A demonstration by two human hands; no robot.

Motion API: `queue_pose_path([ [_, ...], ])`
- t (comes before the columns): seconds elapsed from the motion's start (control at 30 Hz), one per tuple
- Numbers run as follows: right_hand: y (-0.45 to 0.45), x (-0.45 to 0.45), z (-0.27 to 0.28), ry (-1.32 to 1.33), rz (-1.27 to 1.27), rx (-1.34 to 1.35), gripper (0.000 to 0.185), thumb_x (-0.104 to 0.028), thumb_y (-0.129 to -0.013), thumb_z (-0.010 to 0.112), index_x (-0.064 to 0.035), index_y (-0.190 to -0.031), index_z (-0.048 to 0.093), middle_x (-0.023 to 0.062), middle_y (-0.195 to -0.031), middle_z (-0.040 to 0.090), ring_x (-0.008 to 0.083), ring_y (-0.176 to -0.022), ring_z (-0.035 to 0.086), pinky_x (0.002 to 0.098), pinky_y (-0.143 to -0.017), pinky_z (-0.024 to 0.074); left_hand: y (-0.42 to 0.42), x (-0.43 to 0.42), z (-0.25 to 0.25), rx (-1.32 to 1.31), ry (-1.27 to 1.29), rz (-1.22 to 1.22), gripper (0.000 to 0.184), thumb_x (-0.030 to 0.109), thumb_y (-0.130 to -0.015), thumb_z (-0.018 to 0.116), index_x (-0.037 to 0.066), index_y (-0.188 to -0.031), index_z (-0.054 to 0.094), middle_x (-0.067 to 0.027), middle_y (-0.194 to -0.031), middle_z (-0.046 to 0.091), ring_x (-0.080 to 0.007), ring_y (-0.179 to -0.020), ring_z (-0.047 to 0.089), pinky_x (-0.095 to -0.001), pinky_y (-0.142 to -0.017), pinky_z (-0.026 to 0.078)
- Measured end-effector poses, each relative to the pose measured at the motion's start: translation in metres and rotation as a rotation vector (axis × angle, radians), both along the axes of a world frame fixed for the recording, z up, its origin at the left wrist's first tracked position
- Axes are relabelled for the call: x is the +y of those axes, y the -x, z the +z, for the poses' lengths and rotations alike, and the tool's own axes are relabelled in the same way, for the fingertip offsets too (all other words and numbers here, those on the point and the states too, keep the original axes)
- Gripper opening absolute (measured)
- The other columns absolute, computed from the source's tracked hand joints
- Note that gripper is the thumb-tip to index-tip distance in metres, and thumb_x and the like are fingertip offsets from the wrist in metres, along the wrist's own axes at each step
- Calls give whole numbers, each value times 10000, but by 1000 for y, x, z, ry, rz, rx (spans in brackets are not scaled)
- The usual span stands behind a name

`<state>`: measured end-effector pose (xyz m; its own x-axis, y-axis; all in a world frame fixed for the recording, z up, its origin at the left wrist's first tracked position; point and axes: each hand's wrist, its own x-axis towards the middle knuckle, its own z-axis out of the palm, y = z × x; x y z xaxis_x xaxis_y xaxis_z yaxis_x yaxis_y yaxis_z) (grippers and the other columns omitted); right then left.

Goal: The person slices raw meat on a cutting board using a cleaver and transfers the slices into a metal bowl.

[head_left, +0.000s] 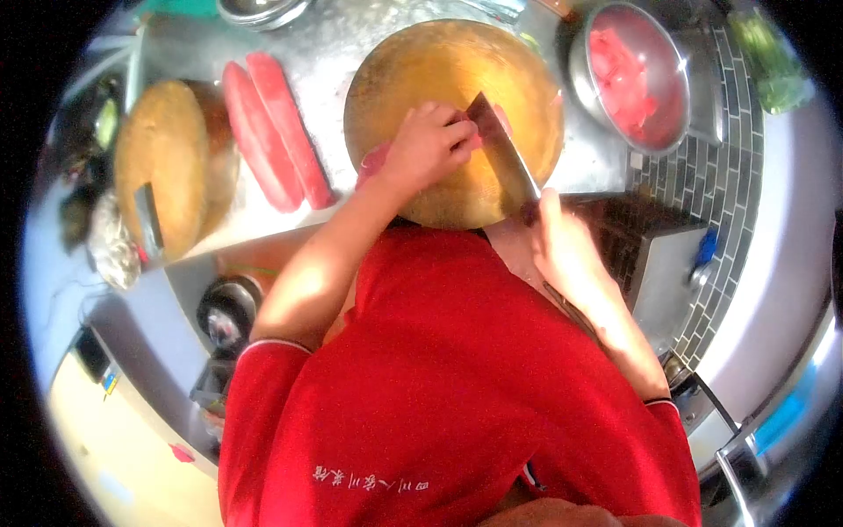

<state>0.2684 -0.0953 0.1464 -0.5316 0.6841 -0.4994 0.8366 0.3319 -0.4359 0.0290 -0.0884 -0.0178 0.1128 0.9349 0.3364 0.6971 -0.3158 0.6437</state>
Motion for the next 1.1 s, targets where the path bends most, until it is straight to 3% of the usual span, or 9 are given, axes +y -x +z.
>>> queue_pose_path([
  [0.03, 4, 3, -19, -17, -26, 50, 371, 5, -899, 579, 42, -1215, 389, 283, -736, 606, 508, -732, 641, 569, -653, 498, 0, 0, 0, -13, 16, 0, 180, 270, -885, 743, 138, -1007, 746, -73, -1040, 652, -320, -999, 600, -468, -849, 486],
  [0.1, 30, 23, -61, -108, -43, 99, 372, 13, -890, 570, 62, -1189, 354, 328, -800, 634, 531, -780, 660, 603, -665, 505, 2, 0, 2, -31, 46, 13, 151, 277, -908, 716, 163, -1001, 746, -50, -1051, 673, -296, -1012, 607, -462, -849, 483],
  [0.27, 65, 66, -112, -211, -3, 136, 323, -10, -903, 560, 33, -1163, 373, 325, -819, 638, 542, -798, 651, 606, -683, 505, 3, -1, 6, 24, 37, -14, 162, 268, -893, 739, 136, -988, 736, -85, -1002, 648, -329, -985, 603, -463, -844, 485],
  [0.57, 0, 3, -5, -68, 48, 5, 311, 20, -878, 554, 18, -1125, 366, 295, -728, 611, 514, -721, 648, 583, -657, 514, 0, -2, 10, -62, 16, -19, 166, 264, -904, 748, 126, -997, 747, -105, -1012, 651, -338, -983, 608, -474, -845, 484],
  [0.67, 3, 7, -26, -69, 24, 41, 298, 16, -883, 559, 13, -1103, 359, 273, -694, 599, 501, -683, 646, 567, -635, 515, 1, -2, 6, -48, 27, -11, 169, 267, -904, 745, 124, -994, 743, -104, -1024, 653, -341, -988, 607, -472, -854, 486],
  [0.83, 52, 49, -97, -45, -66, 126, 511, -16, -901, 571, 75, -1343, 330, 317, -858, 668, 484, -806, 676, 551, -721, 532, 6, 2, 14, 13, 62, -6, 170, 268, -888, 751, 115, -959, 732, -107, -1026, 653, -349, -984, 604, -477, -850, 489],
  [0.9, 53, 52, -92, -183, -17, 182, 567, -19, -902, 568, 90, -1396, 310, 331, -868, 667, 495, -850, 678, 568, -741, 527, 1, -2, 8, -30, -10, -12, 165, 261, -880, 756, 110, -941, 729, -110, -1023, 652, -352, -980, 603, -480, -834, 491],
  [1.0, 39, 34, -53, -105, 55, 68, 730, 22, -883, 568, 52, -1528, 227, 280, -788, 643, 470, -783, 670, 548, -693, 524, -1, -5, 5, -14, 39, 7, 156, 253, -882, 756, 110, -940, 730, -112, -1027, 653, -351, -988, 601, -478, -840, 489],
  [1.1, 11, 8, -18, -39, 12, -14, 507, 11, -889, 570, 59, -1345, 352, 303, -796, 634, 510, -809, 659, 564, -690, 519, 0, -4, 6, -45, -21, 2, 156, 252, -882, 759, 110, -942, 733, -107, -1011, 653, -347, -977, 602, -477, -849, 483],
])
